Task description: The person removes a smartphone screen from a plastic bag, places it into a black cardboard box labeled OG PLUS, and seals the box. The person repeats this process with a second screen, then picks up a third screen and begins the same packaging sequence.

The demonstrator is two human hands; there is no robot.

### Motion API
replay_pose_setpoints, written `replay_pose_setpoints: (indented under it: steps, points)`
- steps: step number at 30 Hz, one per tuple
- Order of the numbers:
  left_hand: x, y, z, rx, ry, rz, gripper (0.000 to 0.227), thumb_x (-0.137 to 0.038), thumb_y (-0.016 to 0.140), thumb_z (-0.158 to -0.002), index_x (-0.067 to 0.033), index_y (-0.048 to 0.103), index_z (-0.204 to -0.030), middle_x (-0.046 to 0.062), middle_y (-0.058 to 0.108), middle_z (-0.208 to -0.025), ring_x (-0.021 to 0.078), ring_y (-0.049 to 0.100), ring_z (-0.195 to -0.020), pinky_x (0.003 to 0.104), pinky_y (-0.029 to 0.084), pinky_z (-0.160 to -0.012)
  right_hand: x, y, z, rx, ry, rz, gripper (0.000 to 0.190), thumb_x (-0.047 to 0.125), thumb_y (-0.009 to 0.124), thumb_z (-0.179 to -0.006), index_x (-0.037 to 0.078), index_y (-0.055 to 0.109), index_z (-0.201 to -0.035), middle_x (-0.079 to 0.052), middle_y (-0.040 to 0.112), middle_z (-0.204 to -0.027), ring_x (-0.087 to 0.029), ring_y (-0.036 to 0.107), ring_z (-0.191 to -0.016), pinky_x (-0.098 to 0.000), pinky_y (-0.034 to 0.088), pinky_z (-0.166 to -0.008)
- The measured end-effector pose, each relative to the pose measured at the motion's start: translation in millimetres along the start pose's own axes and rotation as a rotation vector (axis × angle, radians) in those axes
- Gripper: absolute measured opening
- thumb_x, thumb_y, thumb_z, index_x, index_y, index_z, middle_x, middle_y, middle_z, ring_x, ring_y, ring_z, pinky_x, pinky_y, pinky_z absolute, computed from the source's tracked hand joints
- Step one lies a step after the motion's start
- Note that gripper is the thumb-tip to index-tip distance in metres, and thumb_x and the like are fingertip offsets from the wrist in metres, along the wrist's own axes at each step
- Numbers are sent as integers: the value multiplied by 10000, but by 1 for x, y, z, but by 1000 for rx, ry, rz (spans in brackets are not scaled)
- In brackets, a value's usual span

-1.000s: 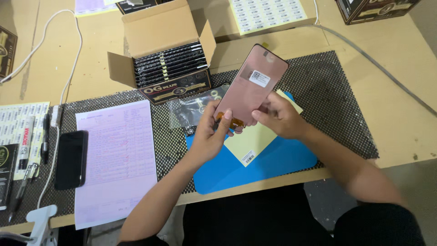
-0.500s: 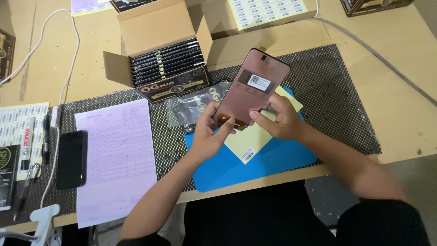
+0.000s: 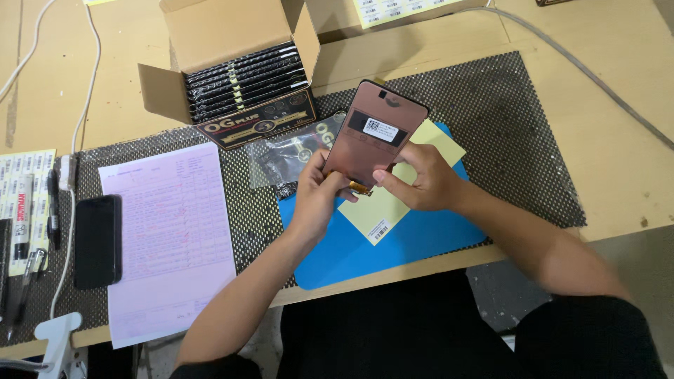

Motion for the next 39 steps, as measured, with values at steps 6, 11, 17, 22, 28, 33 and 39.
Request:
replay_pose_setpoints:
  steps: [6,11,17,22,28,33,39]
  points:
    - [-9,6,4,55,46,-75,329,102,462,-701,-23,575,-984,62,525,-820,163,564,-830,333,563,-641,-5,-9,2,-41,53,8,126,48,688,-929,-25,712,-1028,-165,740,-861,-286,750,-813,-434,580,-708]
    - [-22,22,8,164,84,-38,211,37,603,-871,18,639,-1078,179,698,-890,194,693,-822,327,614,-672,-10,-27,-4,-152,103,-287,103,6,650,-928,-59,650,-1008,-171,698,-796,-199,704,-710,-350,585,-601]
    - [-18,34,18,231,122,-85,137,-79,675,-973,19,732,-1050,180,775,-858,167,746,-798,287,637,-679,-30,-41,-4,-235,114,-474,119,29,627,-940,-69,616,-1007,-160,643,-783,-196,679,-688,-330,586,-547]
    - [-33,41,28,254,207,-160,118,-97,699,-977,-18,772,-1025,147,774,-849,117,687,-836,325,617,-735,-42,-38,2,-253,88,-586,131,0,615,-917,-82,617,-1019,-148,615,-762,-169,648,-634,-295,554,-522]
    - [1,23,28,342,301,-197,211,-110,600,-1032,-36,791,-1083,123,772,-858,103,673,-867,363,613,-775,-18,-39,-3,-221,59,-550,168,13,610,-888,-104,600,-1008,-135,570,-720,-162,604,-595,-284,537,-505]
    - [1,23,30,432,398,-208,342,-111,440,-1069,-36,773,-1085,94,606,-669,99,531,-617,290,503,-577,-12,-38,0,-231,52,-550,181,24,636,-858,-95,610,-992,-92,551,-701,-106,563,-601,-226,485,-512]
    - [-8,27,30,415,484,-217,288,-61,509,-1018,-17,789,-1068,97,666,-664,92,477,-560,294,473,-514,-34,-39,12,-241,39,-536,191,11,649,-837,-101,615,-988,-111,564,-679,-103,573,-585,-223,486,-485]
Point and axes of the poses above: each hand's wrist, its own z-axis away from the middle knuckle, its own y-axis out of the palm, x = y × z, the point moved 6 cm from there along -z, towards the middle knuckle
